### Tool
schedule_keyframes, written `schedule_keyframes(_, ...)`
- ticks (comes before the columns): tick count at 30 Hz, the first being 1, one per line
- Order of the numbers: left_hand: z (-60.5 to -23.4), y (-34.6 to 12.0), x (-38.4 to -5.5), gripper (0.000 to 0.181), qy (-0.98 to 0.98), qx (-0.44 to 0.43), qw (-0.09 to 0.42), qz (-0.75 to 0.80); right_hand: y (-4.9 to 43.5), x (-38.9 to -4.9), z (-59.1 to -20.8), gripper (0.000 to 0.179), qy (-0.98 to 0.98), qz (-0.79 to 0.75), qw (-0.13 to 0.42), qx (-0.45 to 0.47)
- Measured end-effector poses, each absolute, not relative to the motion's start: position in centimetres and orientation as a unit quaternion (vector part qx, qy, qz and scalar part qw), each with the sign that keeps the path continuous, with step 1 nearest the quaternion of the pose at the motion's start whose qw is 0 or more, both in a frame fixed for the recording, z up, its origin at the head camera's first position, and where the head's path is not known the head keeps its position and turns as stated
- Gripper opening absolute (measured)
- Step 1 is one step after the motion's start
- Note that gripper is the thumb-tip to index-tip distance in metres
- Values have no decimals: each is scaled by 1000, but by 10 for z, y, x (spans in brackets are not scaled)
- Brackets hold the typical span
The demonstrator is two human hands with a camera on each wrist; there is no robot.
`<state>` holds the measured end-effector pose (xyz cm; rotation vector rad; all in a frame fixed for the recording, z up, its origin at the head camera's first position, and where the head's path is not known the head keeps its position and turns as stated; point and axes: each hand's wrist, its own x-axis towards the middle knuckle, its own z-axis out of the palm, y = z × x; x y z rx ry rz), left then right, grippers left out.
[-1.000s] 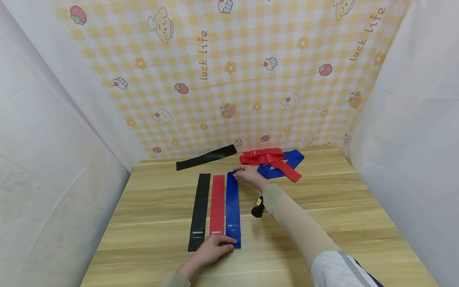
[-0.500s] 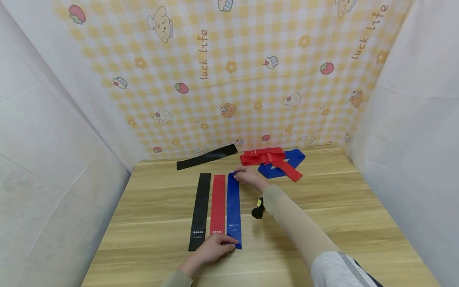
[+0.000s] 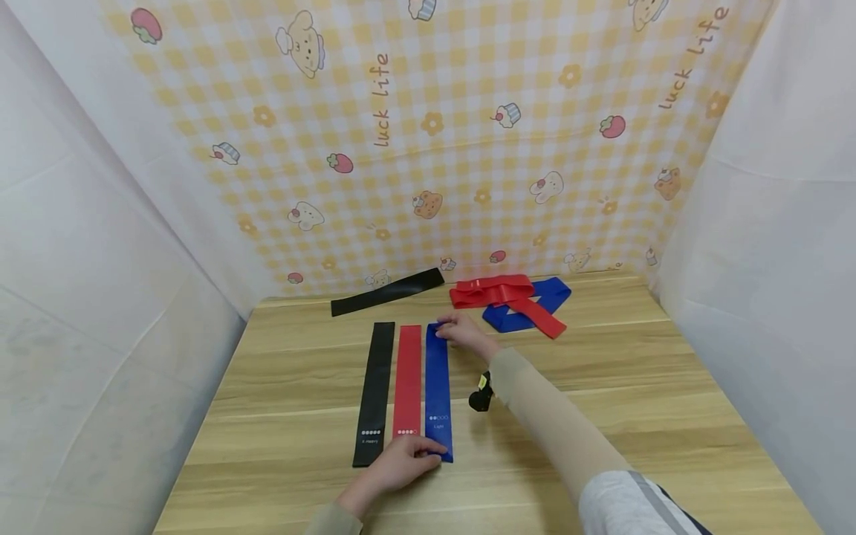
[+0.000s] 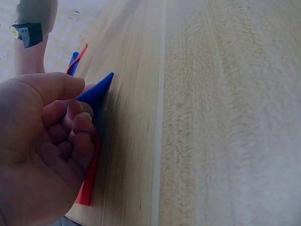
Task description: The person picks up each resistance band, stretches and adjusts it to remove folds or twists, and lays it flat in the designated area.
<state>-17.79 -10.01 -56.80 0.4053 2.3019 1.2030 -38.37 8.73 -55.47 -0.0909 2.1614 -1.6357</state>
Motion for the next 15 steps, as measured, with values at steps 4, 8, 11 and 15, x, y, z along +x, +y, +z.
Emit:
schedule_keyframes(4,-567,-100,-178,17,849,148,255,439,87,-383,-557,48,782,-586,209,-37)
schedule_keyframes(8,-565,-99,-179,17,847,152,257,439,88,-381,-557,53,787,-580,210,-34)
schedule_keyframes(11,-563,-99,-179,18,845,157,261,440,89,-380,-557,53,784,-582,215,-31)
schedule_keyframes(15,-561,-99,-178,19,843,160,266,440,92,-378,-557,49,780,-586,218,-36)
